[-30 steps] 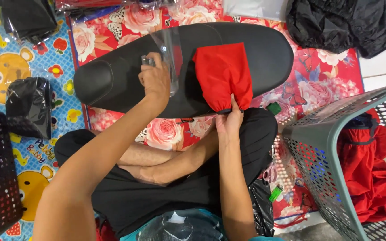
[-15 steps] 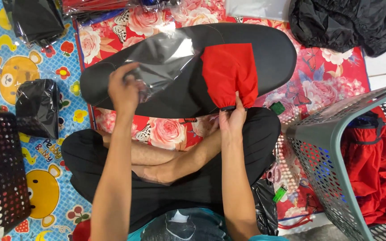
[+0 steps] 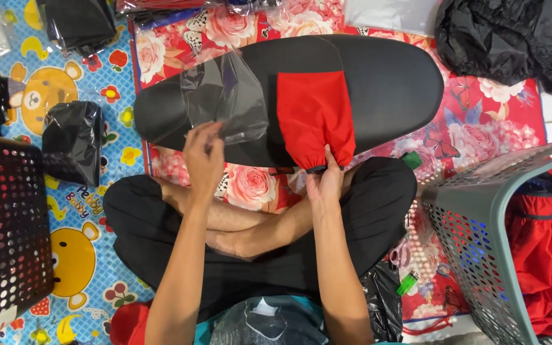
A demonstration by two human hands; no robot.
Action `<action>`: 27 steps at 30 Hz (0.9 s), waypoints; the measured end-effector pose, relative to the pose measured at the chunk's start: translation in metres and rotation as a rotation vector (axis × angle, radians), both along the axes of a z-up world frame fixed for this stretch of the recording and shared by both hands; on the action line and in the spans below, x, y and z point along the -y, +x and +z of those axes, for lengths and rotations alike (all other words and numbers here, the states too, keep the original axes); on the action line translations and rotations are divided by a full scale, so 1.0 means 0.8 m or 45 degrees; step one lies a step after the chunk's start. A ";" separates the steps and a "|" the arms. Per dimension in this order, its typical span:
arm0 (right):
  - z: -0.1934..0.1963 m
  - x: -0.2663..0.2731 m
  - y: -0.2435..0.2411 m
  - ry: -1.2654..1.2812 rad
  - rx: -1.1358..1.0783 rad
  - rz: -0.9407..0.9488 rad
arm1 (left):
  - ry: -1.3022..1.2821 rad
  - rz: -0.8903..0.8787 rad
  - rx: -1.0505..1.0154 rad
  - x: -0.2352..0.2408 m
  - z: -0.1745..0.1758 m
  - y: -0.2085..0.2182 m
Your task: The person folds a red garment and places it into a clear plastic bag, then seals the bag. They then take a red fabric cover and stretch it over a black motorcycle seat cushion, smoothing it out and using a small green tool to adjust the fit.
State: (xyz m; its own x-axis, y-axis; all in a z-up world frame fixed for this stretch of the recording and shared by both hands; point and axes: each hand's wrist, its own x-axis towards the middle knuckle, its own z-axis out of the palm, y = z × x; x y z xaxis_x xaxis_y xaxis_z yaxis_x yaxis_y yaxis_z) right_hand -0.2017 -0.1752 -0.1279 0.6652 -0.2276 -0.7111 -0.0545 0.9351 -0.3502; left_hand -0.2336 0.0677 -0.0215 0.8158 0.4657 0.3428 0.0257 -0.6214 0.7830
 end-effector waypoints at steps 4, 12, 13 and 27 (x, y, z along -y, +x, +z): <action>0.018 0.002 -0.003 -0.057 -0.023 0.025 | 0.055 -0.300 -0.071 0.013 -0.003 -0.012; 0.052 -0.006 -0.008 -0.251 -0.021 0.137 | 0.527 -0.220 -0.162 0.011 -0.006 -0.011; 0.051 -0.005 -0.008 -0.332 -0.006 0.184 | 0.601 -0.125 -0.300 0.009 -0.008 -0.009; 0.046 0.034 0.001 -0.951 0.127 0.241 | 1.421 -0.434 -0.195 -0.039 -0.004 0.046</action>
State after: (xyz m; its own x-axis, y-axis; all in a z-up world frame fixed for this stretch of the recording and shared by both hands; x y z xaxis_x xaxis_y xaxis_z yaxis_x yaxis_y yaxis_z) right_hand -0.2010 -0.2026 -0.0909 0.7933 -0.4989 -0.3489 -0.1253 0.4270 -0.8955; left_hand -0.1972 0.0992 -0.0246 0.9083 -0.2810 0.3098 -0.2280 -0.9537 -0.1963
